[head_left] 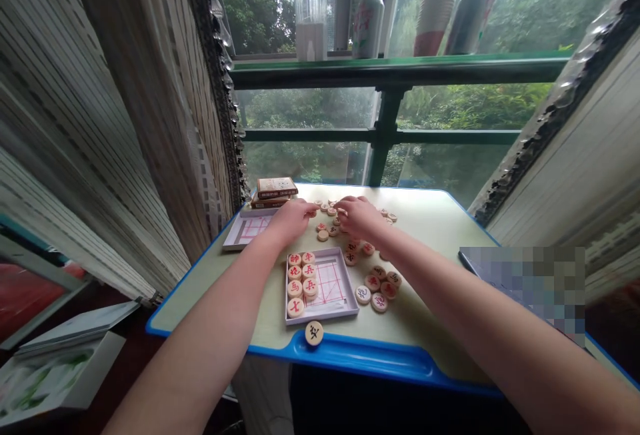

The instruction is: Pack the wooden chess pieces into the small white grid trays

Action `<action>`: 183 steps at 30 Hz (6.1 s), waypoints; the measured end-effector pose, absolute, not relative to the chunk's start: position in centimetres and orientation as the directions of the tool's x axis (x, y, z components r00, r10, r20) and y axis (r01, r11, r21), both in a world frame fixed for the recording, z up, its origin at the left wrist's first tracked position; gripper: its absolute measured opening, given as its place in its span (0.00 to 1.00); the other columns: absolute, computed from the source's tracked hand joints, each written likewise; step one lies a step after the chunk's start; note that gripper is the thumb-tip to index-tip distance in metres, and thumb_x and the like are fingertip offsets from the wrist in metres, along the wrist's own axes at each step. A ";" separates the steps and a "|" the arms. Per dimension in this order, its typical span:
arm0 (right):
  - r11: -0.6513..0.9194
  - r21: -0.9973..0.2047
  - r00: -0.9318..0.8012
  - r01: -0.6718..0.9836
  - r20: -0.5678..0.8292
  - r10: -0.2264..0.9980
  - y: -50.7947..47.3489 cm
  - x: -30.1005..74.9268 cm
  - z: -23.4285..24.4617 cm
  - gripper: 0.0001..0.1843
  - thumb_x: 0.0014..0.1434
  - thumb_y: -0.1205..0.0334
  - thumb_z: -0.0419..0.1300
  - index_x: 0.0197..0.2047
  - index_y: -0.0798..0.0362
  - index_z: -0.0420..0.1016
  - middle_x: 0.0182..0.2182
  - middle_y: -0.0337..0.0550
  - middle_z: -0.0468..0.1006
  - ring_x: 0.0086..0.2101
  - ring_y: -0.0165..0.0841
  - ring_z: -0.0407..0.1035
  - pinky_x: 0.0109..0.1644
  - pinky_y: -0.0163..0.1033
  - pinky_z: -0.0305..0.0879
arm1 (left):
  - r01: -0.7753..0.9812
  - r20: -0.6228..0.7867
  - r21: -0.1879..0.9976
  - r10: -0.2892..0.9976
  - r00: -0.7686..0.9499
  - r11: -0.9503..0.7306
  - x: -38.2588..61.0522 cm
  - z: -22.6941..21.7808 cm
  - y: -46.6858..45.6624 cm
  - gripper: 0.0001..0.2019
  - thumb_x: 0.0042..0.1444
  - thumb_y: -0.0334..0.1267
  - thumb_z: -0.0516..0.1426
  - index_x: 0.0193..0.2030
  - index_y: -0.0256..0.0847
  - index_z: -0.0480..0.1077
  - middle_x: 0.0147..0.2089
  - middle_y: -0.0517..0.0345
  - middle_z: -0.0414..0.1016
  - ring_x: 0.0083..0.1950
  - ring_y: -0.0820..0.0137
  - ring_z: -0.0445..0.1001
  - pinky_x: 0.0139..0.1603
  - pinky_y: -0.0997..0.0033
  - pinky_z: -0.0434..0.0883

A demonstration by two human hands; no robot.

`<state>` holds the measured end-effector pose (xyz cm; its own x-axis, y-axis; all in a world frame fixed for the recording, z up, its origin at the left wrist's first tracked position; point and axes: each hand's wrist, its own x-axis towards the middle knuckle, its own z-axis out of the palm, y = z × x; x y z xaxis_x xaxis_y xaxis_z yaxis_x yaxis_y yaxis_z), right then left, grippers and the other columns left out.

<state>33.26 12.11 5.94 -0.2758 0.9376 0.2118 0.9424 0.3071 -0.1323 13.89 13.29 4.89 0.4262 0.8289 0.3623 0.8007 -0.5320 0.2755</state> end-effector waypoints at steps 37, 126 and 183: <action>0.346 -0.295 -0.257 0.891 0.302 0.918 13.0 32.1 4.6 0.16 0.55 0.59 0.57 0.47 0.50 0.76 0.40 0.45 0.80 0.41 0.39 0.69 0.42 0.40 0.63 | 0.564 0.213 0.770 0.954 0.212 -0.297 14.7 5.0 12.6 0.17 0.52 0.35 0.54 0.48 0.37 0.75 0.43 0.52 0.78 0.41 0.67 0.74 0.46 0.67 0.70; 0.645 -0.548 -0.828 0.532 -0.176 0.532 0.2 30.0 16.6 0.07 0.50 0.61 0.64 0.33 0.54 0.76 0.30 0.38 0.77 0.28 0.26 0.67 0.28 0.29 0.58 | -0.235 -0.018 0.971 0.996 0.087 0.038 15.1 7.6 11.4 0.08 0.45 0.27 0.65 0.33 0.31 0.73 0.30 0.53 0.77 0.30 0.72 0.77 0.32 0.75 0.73; 0.790 -0.163 -0.756 0.591 0.231 0.613 -0.6 31.0 6.2 0.08 0.55 0.62 0.52 0.28 0.53 0.69 0.25 0.43 0.76 0.24 0.30 0.64 0.33 0.36 0.55 | -0.010 -0.009 1.000 0.963 0.270 0.012 16.1 6.3 10.6 0.12 0.44 0.34 0.66 0.36 0.32 0.72 0.34 0.48 0.79 0.29 0.70 0.77 0.30 0.71 0.73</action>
<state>30.98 -0.58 6.20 -0.7556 0.6130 0.2308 0.5911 0.7900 -0.1628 16.08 10.61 6.27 0.2698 0.9629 -0.0091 -0.0100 0.0123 0.9999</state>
